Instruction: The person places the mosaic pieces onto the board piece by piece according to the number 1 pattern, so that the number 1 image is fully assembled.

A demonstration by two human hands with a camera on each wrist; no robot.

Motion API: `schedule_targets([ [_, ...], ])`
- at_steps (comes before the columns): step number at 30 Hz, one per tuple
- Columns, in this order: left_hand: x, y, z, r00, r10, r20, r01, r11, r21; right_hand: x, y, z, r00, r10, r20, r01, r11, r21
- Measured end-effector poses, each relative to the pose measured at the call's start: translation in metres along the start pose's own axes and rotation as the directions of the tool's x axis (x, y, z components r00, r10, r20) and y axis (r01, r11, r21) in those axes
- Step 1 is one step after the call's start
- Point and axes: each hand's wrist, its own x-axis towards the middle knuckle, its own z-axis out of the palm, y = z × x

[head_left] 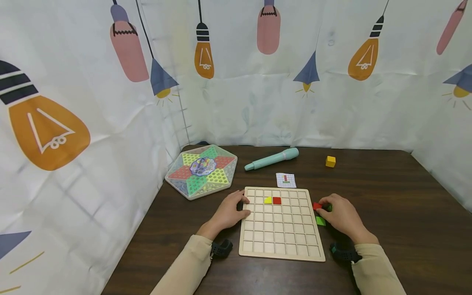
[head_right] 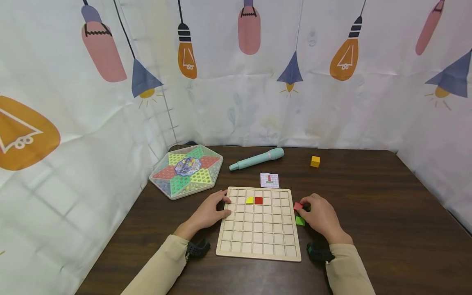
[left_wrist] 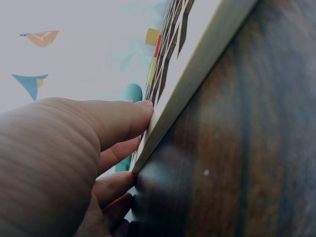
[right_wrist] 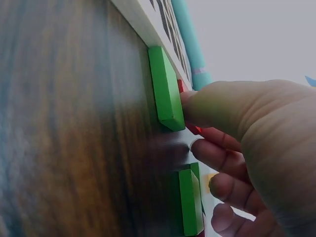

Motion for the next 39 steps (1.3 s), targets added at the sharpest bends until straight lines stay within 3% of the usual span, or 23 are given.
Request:
schedule_targets([
  [23,0.000,0.000,0.000,1.000,0.000,0.003,0.000,1.000,0.006,-0.001,-0.004,-0.003,1.000,-0.005,-0.010,0.006,0.999,0.042],
  [31,-0.001,0.000,-0.001,1.000,0.008,-0.001,-0.008,1.000,0.001,0.000,-0.004,-0.002,0.998,-0.048,-0.043,0.050,0.998,0.043],
  [39,0.000,0.000,0.000,1.000,0.009,-0.004,-0.009,1.000,-0.001,0.000,-0.018,0.005,0.991,-0.103,-0.087,0.113,0.987,0.117],
])
